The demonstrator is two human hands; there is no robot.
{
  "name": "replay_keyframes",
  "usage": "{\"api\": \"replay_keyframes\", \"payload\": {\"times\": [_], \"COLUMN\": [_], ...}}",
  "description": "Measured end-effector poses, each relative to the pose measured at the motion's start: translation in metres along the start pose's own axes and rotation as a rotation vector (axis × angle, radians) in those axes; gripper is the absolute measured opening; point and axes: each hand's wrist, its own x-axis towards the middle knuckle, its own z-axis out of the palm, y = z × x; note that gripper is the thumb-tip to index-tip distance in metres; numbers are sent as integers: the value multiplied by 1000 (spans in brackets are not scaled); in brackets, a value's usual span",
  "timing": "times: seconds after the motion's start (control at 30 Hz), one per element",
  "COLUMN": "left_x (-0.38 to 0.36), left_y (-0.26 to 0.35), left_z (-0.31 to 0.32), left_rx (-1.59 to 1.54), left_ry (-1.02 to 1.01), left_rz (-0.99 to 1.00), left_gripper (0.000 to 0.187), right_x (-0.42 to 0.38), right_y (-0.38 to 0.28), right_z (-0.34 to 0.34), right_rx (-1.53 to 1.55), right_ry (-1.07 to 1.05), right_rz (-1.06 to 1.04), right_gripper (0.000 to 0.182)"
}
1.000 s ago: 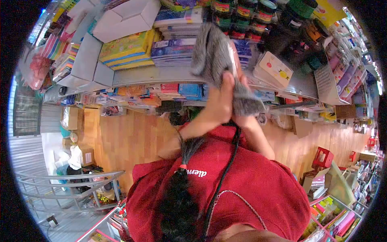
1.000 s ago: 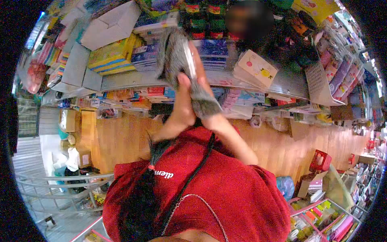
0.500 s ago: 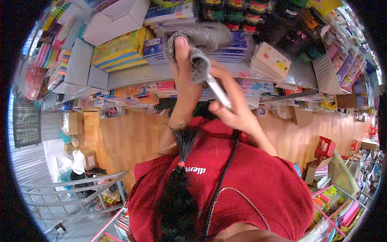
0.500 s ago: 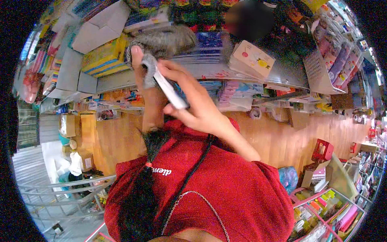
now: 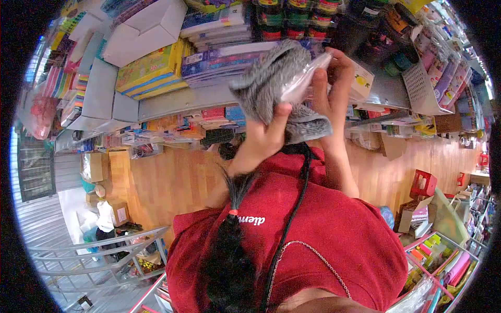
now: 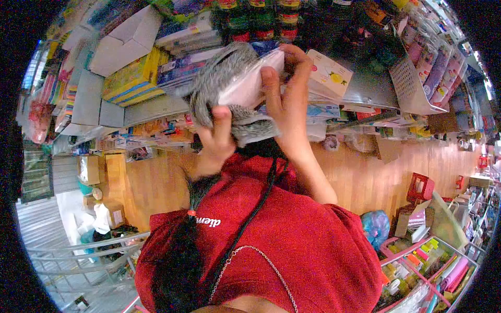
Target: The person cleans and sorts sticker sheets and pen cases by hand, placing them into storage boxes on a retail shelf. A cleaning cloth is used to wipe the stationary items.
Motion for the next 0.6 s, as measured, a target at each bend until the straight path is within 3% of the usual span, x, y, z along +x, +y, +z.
{"api": "replay_keyframes", "payload": {"times": [0.07,0.13,0.17,0.2,0.23,0.27,0.3,0.37,0.53,0.6], "left_x": [-7,-13,-16,-11,-6,-3,-6,-6,28,16], "left_y": [-2,7,10,5,-1,11,-3,-25,4,15], "left_z": [13,16,13,17,21,19,25,37,8,21], "left_rx": [146,314,826,327,-185,-193,-195,-199,-160,-61], "left_ry": [123,-46,-261,-147,-17,-59,-56,-48,-134,-173], "left_rz": [157,119,190,88,57,-68,-66,-63,-527,-311], "left_gripper": [40,40,40,40,41,41,43,46,61,65], "right_x": [-2,-5,-6,-8,-11,-10,-9,-15,-39,-32], "right_y": [-4,5,7,4,-12,-9,-5,-9,-19,-16], "right_z": [-2,6,9,9,2,4,6,9,15,11], "right_rx": [-67,2,36,148,-423,-17,387,469,579,608], "right_ry": [-23,-4,4,-38,-172,-222,-264,-324,-445,-398], "right_rz": [-54,-73,-84,-9,-211,-14,185,188,193,211], "right_gripper": [38,41,42,44,44,47,49,59,75,77]}}
